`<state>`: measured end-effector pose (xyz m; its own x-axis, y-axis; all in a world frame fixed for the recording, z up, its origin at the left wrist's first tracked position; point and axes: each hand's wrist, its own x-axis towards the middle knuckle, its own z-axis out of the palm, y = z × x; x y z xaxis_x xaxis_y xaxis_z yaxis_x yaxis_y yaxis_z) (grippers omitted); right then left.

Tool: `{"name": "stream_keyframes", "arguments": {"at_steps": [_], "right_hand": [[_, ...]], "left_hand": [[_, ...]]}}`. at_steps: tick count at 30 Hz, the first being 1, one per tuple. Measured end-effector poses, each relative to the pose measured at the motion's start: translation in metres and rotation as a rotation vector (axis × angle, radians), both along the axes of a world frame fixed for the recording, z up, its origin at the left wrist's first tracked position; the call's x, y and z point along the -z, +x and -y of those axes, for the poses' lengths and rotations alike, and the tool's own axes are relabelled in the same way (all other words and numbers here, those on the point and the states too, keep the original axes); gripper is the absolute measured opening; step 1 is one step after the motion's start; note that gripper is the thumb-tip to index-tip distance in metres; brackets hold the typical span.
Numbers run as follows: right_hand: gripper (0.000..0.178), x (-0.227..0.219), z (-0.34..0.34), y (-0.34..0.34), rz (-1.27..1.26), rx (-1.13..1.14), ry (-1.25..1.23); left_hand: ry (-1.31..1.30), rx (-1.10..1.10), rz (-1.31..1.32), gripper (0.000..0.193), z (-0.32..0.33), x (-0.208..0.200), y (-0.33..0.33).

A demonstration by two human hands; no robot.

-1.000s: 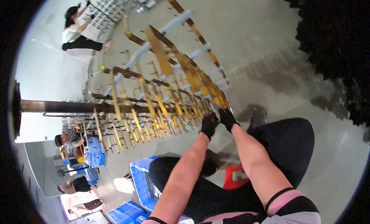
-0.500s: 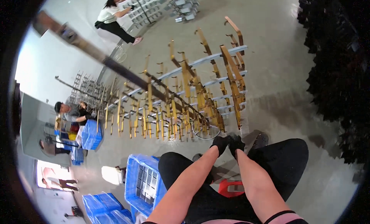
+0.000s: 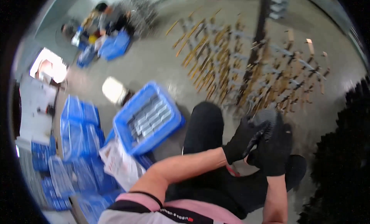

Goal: Packing finished metal parts from industrial racks into plastic crates and transporting them.

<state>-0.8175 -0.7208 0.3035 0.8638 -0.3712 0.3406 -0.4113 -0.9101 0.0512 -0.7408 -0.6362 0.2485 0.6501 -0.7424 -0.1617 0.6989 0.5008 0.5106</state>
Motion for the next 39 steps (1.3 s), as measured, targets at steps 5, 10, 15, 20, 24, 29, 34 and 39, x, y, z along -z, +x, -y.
{"name": "stream_keyframes", "arguments": {"at_steps": [5, 10, 15, 20, 24, 29, 34, 39], "right_hand": [[0.066, -0.051, -0.054, 0.003, 0.222, -0.19, -0.08], [0.061, -0.038, -0.07, 0.012, 0.246, -0.51, 0.53], [0.053, 0.016, -0.01, 0.006, 0.147, -0.248, 0.682], [0.051, 0.06, 0.02, 0.001, 0.071, 0.03, 0.93], [0.054, 0.074, 0.025, -0.001, -0.028, 0.025, 0.998], [0.052, 0.073, 0.022, -0.005, -0.101, 0.125, 0.95], [0.051, 0.075, 0.019, -0.006, -0.147, 0.14, 0.876], [0.049, 0.085, 0.024, -0.011, -0.154, 0.157, 0.849]], "left_hand": [[0.212, -0.332, 0.508, 0.08, -0.102, -0.102, 0.038], [0.32, -0.694, 0.544, 0.07, -0.225, -0.051, 0.076], [1.33, -0.787, 0.834, 0.056, -0.409, 0.048, 0.122], [2.033, -0.409, 1.2, 0.046, -0.524, 0.164, 0.126], [2.146, 0.131, 1.007, 0.06, -0.561, 0.253, 0.122], [2.127, 0.054, 1.212, 0.038, -0.575, 0.295, 0.111], [2.183, 0.203, 1.012, 0.045, -0.551, 0.293, 0.127], [2.312, 0.287, 1.005, 0.044, -0.531, 0.294, 0.131]]}}
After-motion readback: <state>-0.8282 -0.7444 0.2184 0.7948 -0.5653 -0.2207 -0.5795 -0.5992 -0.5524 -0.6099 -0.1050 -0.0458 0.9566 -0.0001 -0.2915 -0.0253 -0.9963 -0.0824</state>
